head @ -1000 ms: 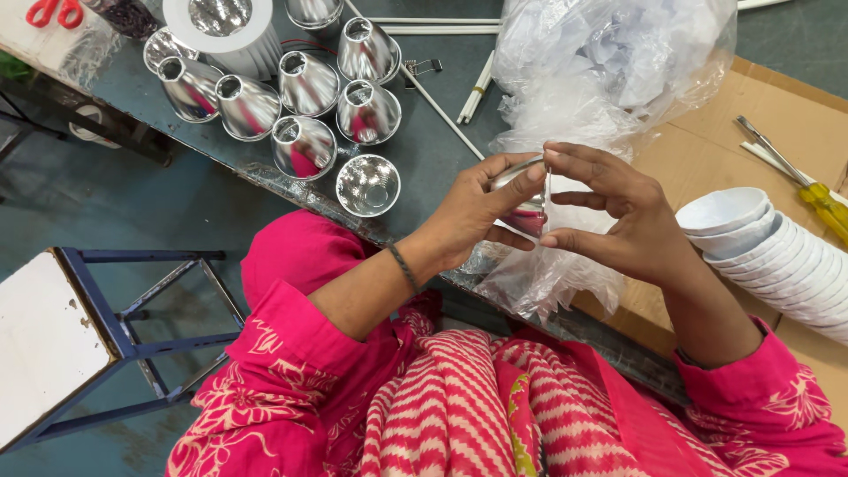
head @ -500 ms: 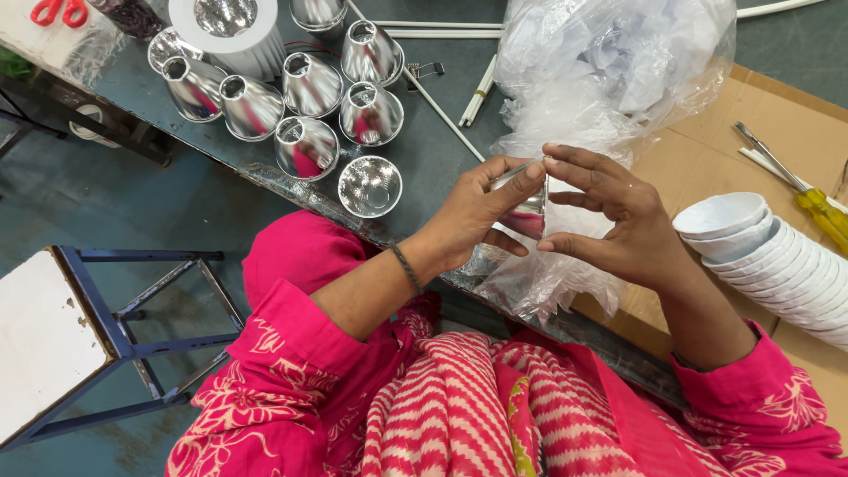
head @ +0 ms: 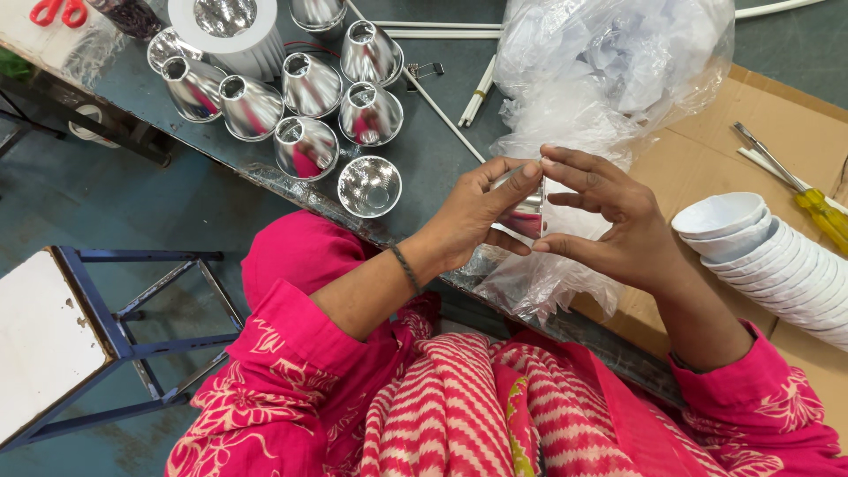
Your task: The person wraps metal lamp reflectors in clear plastic film and presses each wrapped reflector into a white plastic cup holder, stacking the cups on the workbench. They repeatedly take a reflector from the pile, wrap it, seat it in a cup, and set the cup aside.
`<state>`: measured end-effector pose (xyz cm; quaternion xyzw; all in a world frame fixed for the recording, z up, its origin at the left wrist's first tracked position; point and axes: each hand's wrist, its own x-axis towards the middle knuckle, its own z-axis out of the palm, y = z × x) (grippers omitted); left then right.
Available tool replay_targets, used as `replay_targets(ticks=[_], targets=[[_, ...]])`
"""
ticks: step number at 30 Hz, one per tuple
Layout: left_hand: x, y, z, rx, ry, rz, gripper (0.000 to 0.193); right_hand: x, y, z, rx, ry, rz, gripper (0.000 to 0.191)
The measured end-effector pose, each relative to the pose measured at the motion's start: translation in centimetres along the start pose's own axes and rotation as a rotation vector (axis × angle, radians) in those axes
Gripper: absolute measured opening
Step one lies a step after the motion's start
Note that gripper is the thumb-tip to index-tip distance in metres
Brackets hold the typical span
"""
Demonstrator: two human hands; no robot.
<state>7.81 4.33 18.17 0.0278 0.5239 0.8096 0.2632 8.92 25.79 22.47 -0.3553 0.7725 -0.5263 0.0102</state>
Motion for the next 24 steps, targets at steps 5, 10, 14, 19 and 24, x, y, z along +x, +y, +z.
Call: replay_targets(ticks=[5, 10, 14, 19, 24], targets=[[0.1, 0.0, -0.1, -0.024, -0.048, 0.009, 0.068, 0.3, -0.3, -0.3, 0.032, -0.018, 0.009, 0.075], [0.2, 0.1, -0.3, -0.010, -0.087, 0.013, 0.068, 0.1, -1.2, -1.3, -0.037, -0.034, 0.021, 0.074], [0.3, 0.1, -0.2, -0.026, -0.090, 0.000, 0.068, 0.2, -1.4, -1.3, -0.092, -0.032, -0.008, 0.072], [0.5, 0.0, -0.2, -0.026, -0.090, 0.002, 0.069, 0.2, -1.3, -1.0, -0.139, -0.008, -0.055, 0.071], [0.6, -0.5, -0.7, -0.037, -0.092, 0.011, 0.068, 0.4, -1.3, -0.5, -0.121, 0.004, -0.032, 0.071]])
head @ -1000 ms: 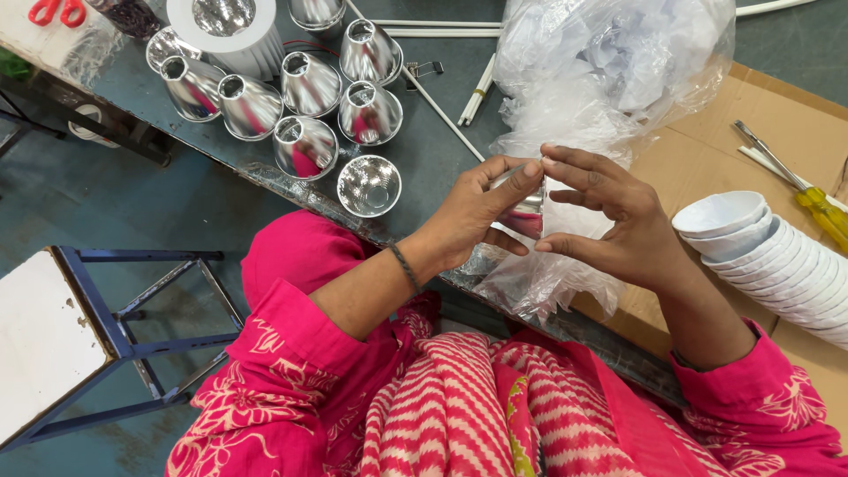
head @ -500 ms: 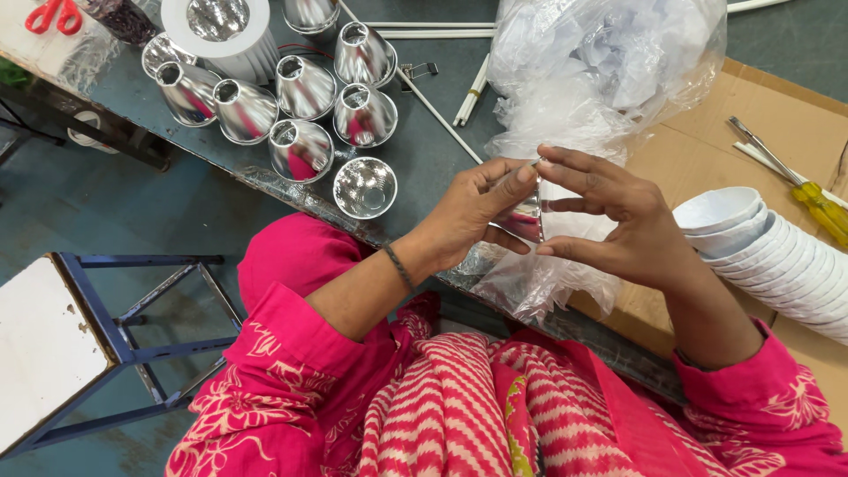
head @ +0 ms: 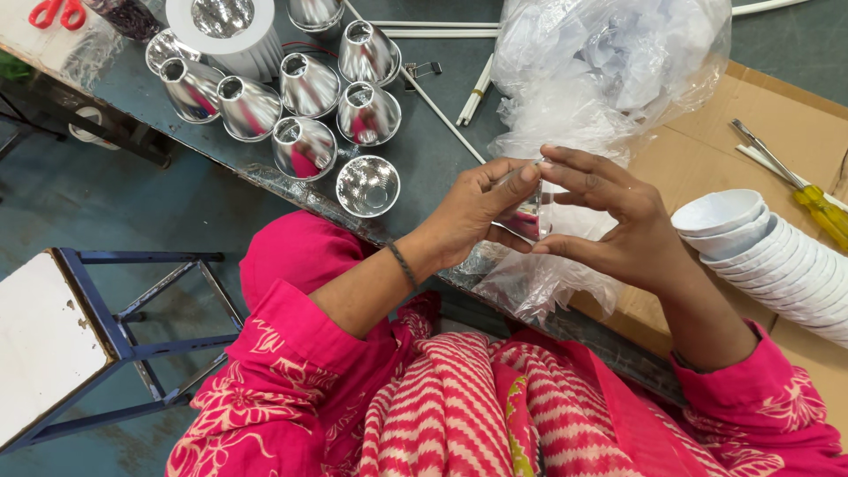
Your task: The person wraps metal lamp reflectors in clear plastic film and presses each wrapped reflector into a white plastic cup holder, stacking the cups on the workbench. They repeatedly take a reflector from the pile, wrap it, seat it in a cup, and set the cup aside.
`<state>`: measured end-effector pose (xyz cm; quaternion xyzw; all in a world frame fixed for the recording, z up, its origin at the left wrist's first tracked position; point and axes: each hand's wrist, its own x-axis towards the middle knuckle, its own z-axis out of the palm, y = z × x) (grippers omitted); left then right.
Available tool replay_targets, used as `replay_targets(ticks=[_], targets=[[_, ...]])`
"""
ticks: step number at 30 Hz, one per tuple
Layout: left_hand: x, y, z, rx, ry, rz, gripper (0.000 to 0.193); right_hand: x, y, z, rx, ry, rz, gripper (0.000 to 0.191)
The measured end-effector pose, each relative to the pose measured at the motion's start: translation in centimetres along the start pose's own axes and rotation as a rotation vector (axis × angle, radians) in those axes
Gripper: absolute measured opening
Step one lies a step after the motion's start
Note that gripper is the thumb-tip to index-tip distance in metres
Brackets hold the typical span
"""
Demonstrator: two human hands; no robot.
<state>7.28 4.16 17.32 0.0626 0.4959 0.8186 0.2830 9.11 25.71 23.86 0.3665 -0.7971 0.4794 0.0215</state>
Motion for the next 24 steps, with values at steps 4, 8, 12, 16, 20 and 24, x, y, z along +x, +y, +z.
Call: replay_targets(ticks=[4, 8, 12, 16, 20, 24], targets=[[-0.2, 0.1, 0.3, -0.025, 0.013, 0.073, 0.070, -0.1, -0.2, 0.6, -0.018, 0.030, 0.006, 0.067], [-1.2, 1.7, 0.8, 0.310, -0.053, 0.251, 0.074, -0.6, -0.7, 0.4, -0.336, 0.114, -0.120, 0.066], [-2.7, 3.6, 1.1, 0.984, -0.012, 0.819, 0.064, -0.7, -1.0, 1.2, -0.629, 0.186, -0.293, 0.061], [-3.7, 3.8, 2.1, 1.005, 0.115, 0.670, 0.055, -0.7, -0.5, 2.8, -0.723, 0.216, -0.418, 0.056], [-4.3, 3.7, 2.5, 0.898, 0.103, 0.615, 0.054, -1.3, 0.9, 2.4, -0.126, 0.308, -0.333, 0.065], [-4.2, 2.7, 3.4, 0.892, 0.084, 0.727, 0.049, -2.0, 2.4, 3.8, 0.345, 0.314, -0.105, 0.040]])
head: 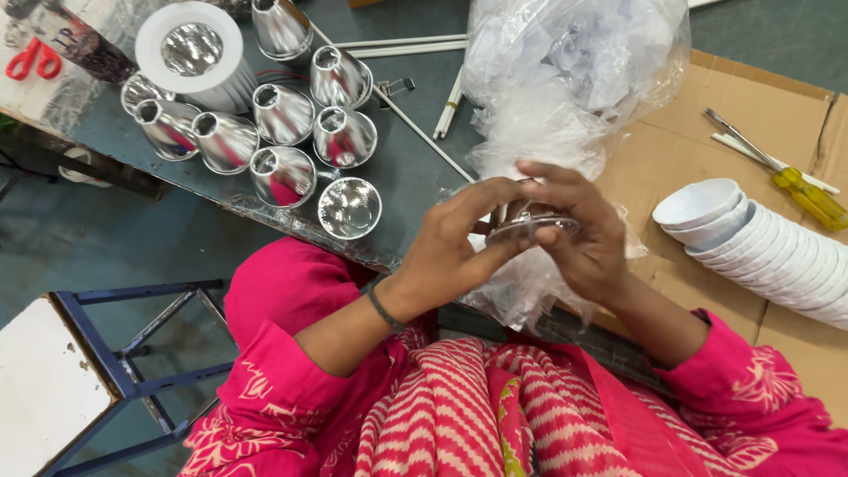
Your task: The person wraps metal lamp reflectors in clear plastic film and presses each wrapped reflector into a white plastic cup holder, stacking the cups on the workbench. They repeatedly take a reflector from the pile, wrap it, seat it in a cup, and set the cup aside.
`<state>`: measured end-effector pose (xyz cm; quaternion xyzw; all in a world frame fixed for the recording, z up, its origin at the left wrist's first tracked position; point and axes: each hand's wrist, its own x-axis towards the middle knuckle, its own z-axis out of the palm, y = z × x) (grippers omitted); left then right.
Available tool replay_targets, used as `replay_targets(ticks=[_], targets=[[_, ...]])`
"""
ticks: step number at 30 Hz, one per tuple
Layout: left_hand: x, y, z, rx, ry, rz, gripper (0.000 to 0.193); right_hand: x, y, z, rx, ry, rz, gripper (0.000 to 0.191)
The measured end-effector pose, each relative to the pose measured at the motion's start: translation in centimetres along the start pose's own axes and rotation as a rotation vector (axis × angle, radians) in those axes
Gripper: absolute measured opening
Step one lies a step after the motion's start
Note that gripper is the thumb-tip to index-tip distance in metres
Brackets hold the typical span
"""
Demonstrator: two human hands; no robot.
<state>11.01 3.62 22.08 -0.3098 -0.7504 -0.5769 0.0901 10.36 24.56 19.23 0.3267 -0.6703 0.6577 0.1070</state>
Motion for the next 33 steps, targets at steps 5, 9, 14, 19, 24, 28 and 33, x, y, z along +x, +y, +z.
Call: replay_targets(ticks=[5, 9, 14, 19, 24, 28, 33], targets=[[-0.6, -0.1, 1.0, 0.080, 0.025, 0.036, 0.050, -1.3, 1.6, 0.9, -0.004, 0.040, -0.084, 0.029], [-0.9, -0.1, 1.3, 0.125, 0.038, 0.042, 0.053, -1.4, 1.8, 0.9, -0.040, 0.044, -0.115, 0.022], [-1.3, -0.3, 1.7, 0.162, 0.049, 0.061, 0.053, -1.0, 1.3, 1.1, -0.097, 0.048, -0.161, 0.017], [-1.6, -1.1, 2.3, -0.175, 0.079, -0.048, 0.064, -0.9, 1.2, 2.0, 0.185, 0.143, -0.110, 0.035], [-1.5, -0.9, 4.3, -0.571, 0.200, -0.261, 0.067, -1.6, 1.8, 1.8, 0.269, 0.143, 0.061, 0.045], [-1.7, -0.7, 4.5, -0.099, 0.182, -0.033, 0.061, -2.4, 2.3, 1.5, 0.021, 0.100, -0.015, 0.031], [-1.8, -1.3, 3.6, -0.001, 0.125, 0.015, 0.056, -2.7, 2.5, 1.8, -0.025, 0.127, -0.081, 0.033]])
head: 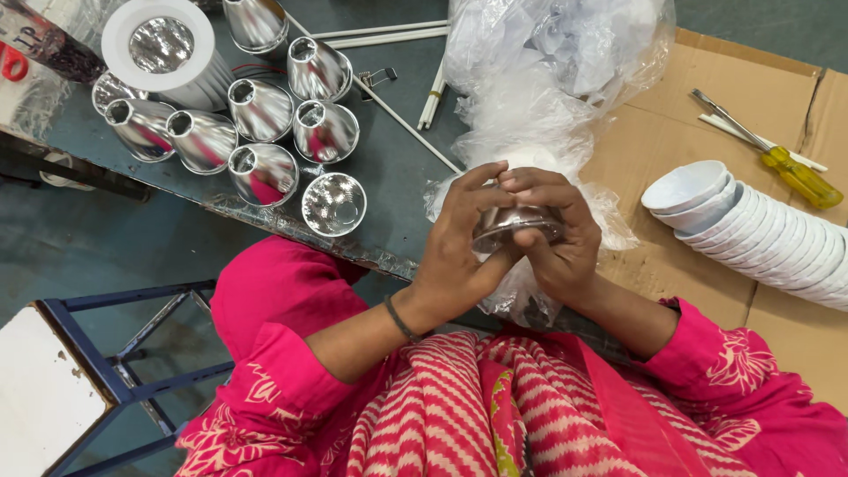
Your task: The person wraps metal lamp reflectors in clear plastic film and presses each wrapped reflector into a white plastic cup holder, stacking the cups on the workbench. They repeatedly take a reflector from the pile, wrap it, seat it in a cup, and set the cup aside.
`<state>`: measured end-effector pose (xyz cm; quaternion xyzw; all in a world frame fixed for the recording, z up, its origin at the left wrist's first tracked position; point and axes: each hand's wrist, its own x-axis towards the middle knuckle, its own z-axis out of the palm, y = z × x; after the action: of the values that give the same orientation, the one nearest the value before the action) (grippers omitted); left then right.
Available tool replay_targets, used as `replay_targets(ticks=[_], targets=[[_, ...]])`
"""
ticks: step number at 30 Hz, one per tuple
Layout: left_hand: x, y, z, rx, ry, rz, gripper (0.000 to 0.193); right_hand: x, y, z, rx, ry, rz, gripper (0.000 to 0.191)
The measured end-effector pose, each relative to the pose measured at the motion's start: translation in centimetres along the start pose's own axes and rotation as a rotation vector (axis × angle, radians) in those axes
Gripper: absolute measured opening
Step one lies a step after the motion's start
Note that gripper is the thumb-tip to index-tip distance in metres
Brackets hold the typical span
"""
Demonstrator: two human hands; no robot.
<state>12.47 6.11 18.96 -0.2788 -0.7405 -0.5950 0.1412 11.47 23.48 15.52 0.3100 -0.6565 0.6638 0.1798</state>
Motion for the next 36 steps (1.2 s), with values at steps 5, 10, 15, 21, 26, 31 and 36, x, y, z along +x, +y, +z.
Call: replay_targets(ticks=[5, 10, 15, 21, 26, 31, 36], targets=[[-0.2, -0.3, 0.2, 0.027, -0.004, 0.092, 0.057, 0.2, -0.1, 0.3, 0.104, 0.011, -0.075, 0.031], [-0.1, 0.3, 0.2, 0.107, 0.021, 0.137, 0.046, 0.0, 0.0, 0.5, 0.032, 0.003, -0.113, 0.026], [0.0, 1.4, -0.6, 0.142, -0.047, 0.232, 0.036, -0.2, 0.2, 0.5, 0.041, 0.068, -0.174, 0.025], [0.0, 1.9, -0.4, 0.105, -0.052, 0.266, 0.023, -0.4, 0.4, 0.4, -0.071, 0.066, -0.262, 0.023], [-0.1, 1.7, 0.4, 0.096, -0.003, 0.220, 0.021, -0.4, 0.3, 0.5, -0.111, 0.104, -0.218, 0.018], [0.0, 1.2, 0.2, -0.010, -0.024, 0.127, 0.024, -0.2, 0.0, 0.5, -0.019, 0.127, -0.112, 0.025], [-0.4, 0.7, 0.5, -0.170, -0.019, -0.011, 0.041, -0.2, 0.3, -0.1, 0.218, 0.204, 0.006, 0.033]])
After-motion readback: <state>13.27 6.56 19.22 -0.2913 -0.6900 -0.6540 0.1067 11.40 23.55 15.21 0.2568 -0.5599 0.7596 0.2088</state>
